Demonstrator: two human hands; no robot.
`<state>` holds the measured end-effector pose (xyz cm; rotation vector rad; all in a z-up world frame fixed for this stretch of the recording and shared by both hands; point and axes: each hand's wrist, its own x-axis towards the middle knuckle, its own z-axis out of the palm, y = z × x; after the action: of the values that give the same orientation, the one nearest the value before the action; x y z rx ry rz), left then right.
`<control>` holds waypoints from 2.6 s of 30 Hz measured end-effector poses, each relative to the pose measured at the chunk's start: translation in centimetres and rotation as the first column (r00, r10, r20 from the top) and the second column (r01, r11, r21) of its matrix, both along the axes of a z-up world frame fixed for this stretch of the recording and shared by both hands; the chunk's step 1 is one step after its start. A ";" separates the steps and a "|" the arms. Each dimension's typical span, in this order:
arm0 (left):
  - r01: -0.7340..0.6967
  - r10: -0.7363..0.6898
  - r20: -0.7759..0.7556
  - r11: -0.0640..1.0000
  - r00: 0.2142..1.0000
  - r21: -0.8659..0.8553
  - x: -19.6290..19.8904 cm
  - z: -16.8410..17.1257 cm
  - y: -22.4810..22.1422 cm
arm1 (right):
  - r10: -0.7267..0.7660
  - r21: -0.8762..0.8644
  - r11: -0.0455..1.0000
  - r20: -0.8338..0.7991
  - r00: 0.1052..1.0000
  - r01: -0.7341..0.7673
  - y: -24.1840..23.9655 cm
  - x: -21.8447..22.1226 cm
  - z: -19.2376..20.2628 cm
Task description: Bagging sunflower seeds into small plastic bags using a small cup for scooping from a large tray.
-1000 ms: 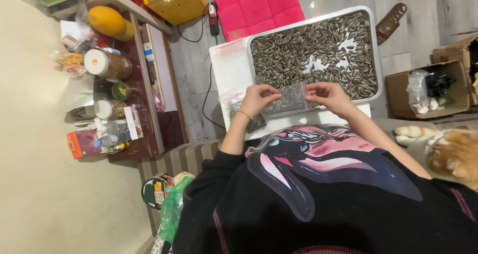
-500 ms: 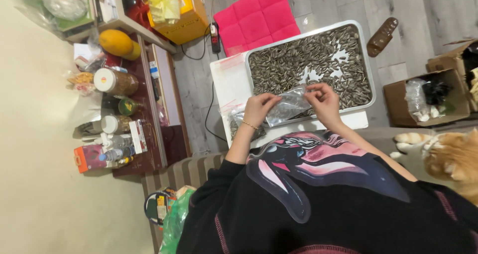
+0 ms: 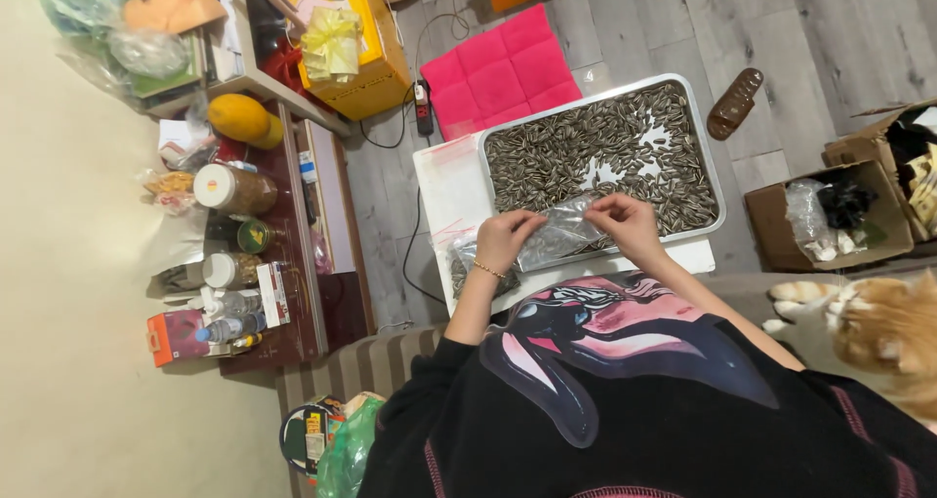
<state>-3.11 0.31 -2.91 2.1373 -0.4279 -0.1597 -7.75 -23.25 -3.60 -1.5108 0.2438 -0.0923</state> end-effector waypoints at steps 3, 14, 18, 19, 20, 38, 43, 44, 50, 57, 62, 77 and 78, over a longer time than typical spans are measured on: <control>0.019 -0.021 0.025 0.999 0.999 0.050 -0.2 0.4 0.3 | 0.113 -0.166 0.981 0.069 0.991 -0.101 -0.8 0.0 -1.6; -0.174 0.102 -0.269 0.949 0.958 -0.261 0.2 -1.1 0.6 | 0.107 -0.203 0.971 -0.120 0.987 -0.130 -2.8 -0.5 -0.1; -0.262 0.138 -0.302 0.868 0.943 -0.421 0.0 0.2 0.8 | 0.148 -0.094 0.983 -0.084 0.985 -0.156 -2.2 -0.3 1.7; -0.265 0.140 -0.306 0.868 0.942 -0.419 0.2 0.2 0.7 | 0.149 -0.092 0.983 -0.088 0.985 -0.157 -2.1 -0.2 2.4; -0.270 0.175 -0.251 0.868 0.952 -0.417 0.2 0.2 0.6 | 0.148 -0.095 0.983 -0.089 0.985 -0.156 -1.9 -0.2 3.1; 0.039 -0.329 0.529 0.873 0.783 0.486 -0.6 -4.5 -3.6 | 0.263 -0.060 0.962 -0.037 0.964 -0.265 1.5 -0.2 -0.1; 0.005 -0.279 0.548 0.894 0.788 0.449 -0.8 -5.4 -2.7 | 0.290 -0.087 0.952 -0.056 0.955 -0.294 2.5 0.2 1.8; -0.018 -0.252 0.536 0.894 0.806 0.448 -0.5 -6.0 -2.2 | 0.250 -0.133 0.957 -0.083 0.965 -0.260 2.7 0.4 3.0; -0.204 -0.005 0.500 0.910 0.866 0.362 -0.4 -2.9 1.8 | 0.188 -0.637 0.764 0.062 0.980 -0.106 2.2 6.8 -2.0; -0.323 0.021 0.531 0.814 0.847 0.482 -2.2 -1.6 3.0 | 0.529 -0.928 0.139 -0.226 0.818 -0.346 8.0 15.3 -2.8; -0.312 0.059 0.483 0.831 0.873 0.462 -3.3 -1.5 3.8 | 0.651 -0.981 0.008 -0.141 0.746 -0.193 6.7 17.5 -7.8; -0.182 0.019 0.434 0.923 0.901 0.339 -1.1 -2.9 2.0 | 0.354 -0.952 0.289 0.204 0.913 0.101 -6.4 8.3 -8.9; -0.175 0.012 0.432 0.925 0.902 0.338 -1.0 -2.9 1.7 | 0.229 -0.926 0.354 0.220 0.948 0.130 -6.4 8.0 -7.7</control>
<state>-4.15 2.00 -5.84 2.5685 -0.5772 0.3161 0.24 -29.68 -11.34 -2.6594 -0.1925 -0.5064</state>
